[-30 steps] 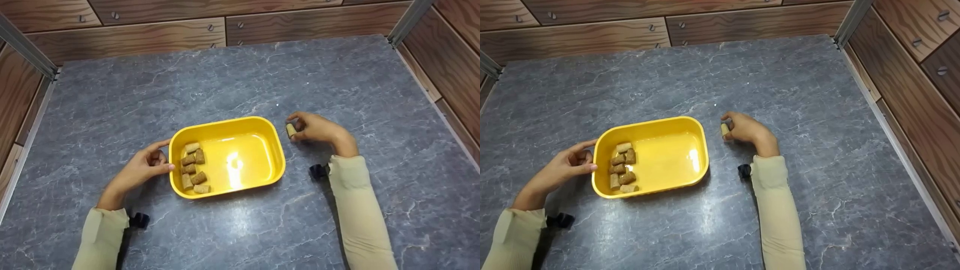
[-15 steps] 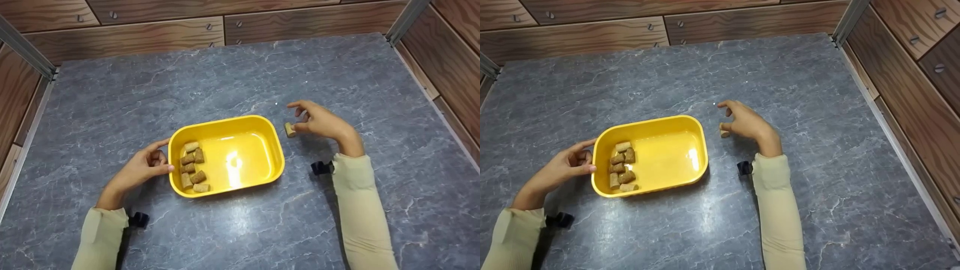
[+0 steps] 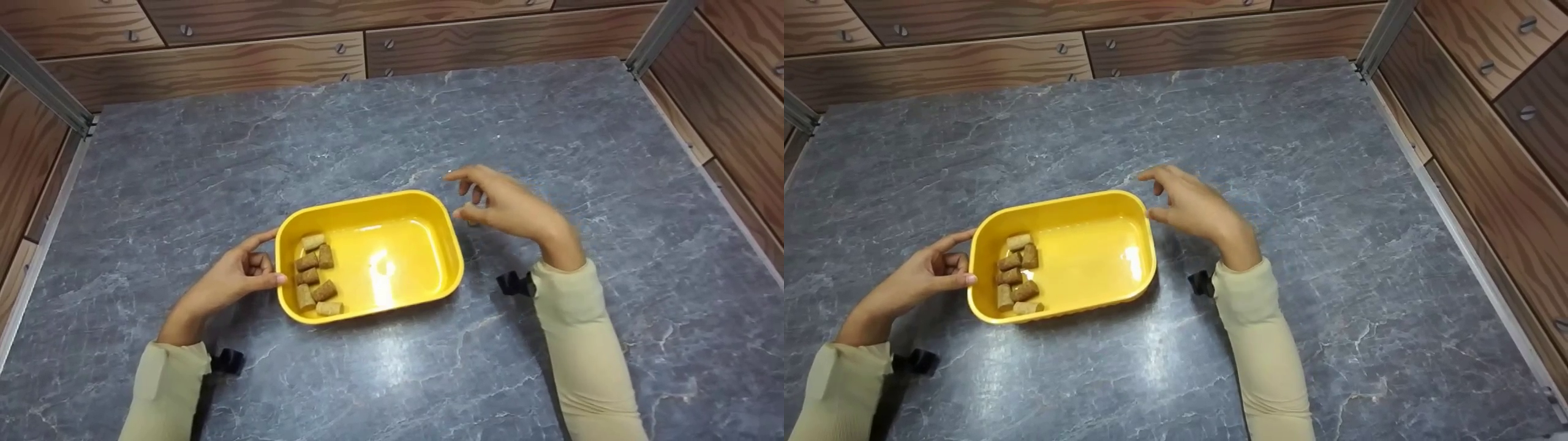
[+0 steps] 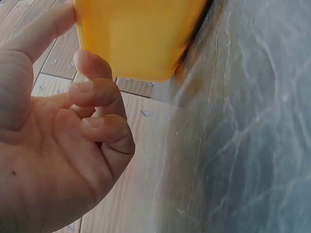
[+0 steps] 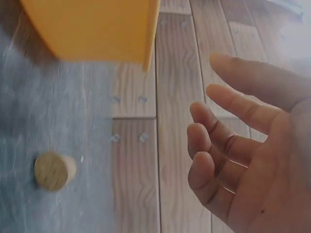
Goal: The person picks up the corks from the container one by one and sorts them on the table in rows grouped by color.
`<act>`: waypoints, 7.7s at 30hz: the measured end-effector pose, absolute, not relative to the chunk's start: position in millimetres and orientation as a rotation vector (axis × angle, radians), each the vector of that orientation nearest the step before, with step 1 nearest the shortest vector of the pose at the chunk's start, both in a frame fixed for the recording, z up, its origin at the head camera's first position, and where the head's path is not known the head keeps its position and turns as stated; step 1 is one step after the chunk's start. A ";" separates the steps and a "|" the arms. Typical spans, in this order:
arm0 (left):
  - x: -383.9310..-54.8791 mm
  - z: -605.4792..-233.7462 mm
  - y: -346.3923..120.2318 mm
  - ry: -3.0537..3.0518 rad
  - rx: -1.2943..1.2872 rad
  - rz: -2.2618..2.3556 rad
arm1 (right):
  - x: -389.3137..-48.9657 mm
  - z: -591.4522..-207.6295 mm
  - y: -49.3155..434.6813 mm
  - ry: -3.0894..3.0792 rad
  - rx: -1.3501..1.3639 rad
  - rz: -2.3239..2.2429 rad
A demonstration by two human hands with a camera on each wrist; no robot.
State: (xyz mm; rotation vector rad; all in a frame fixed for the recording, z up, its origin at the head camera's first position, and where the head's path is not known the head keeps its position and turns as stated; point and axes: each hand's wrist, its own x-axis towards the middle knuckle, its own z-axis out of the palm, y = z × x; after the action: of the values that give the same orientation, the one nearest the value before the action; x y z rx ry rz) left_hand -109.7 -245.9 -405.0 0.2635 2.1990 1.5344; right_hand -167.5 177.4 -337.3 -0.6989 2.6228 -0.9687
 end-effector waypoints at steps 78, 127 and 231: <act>-108.6 -405.7 -247.0 1.937 0.183 1.647 | -118.4 -375.2 -1.7 2.290 -1.398 -0.227; -109.0 -405.0 -246.5 1.965 0.121 1.634 | -120.4 -377.1 -0.3 2.334 -1.337 -0.077; -106.5 -406.3 -234.5 1.970 0.101 1.653 | -203.4 -379.0 240.0 2.595 -0.215 -0.572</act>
State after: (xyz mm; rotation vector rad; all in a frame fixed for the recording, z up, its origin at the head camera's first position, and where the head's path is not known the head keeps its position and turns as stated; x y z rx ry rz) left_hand -106.5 -234.5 -406.3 0.1008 1.9699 1.6529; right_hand -203.4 240.0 -379.0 -0.2147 2.5952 -0.5722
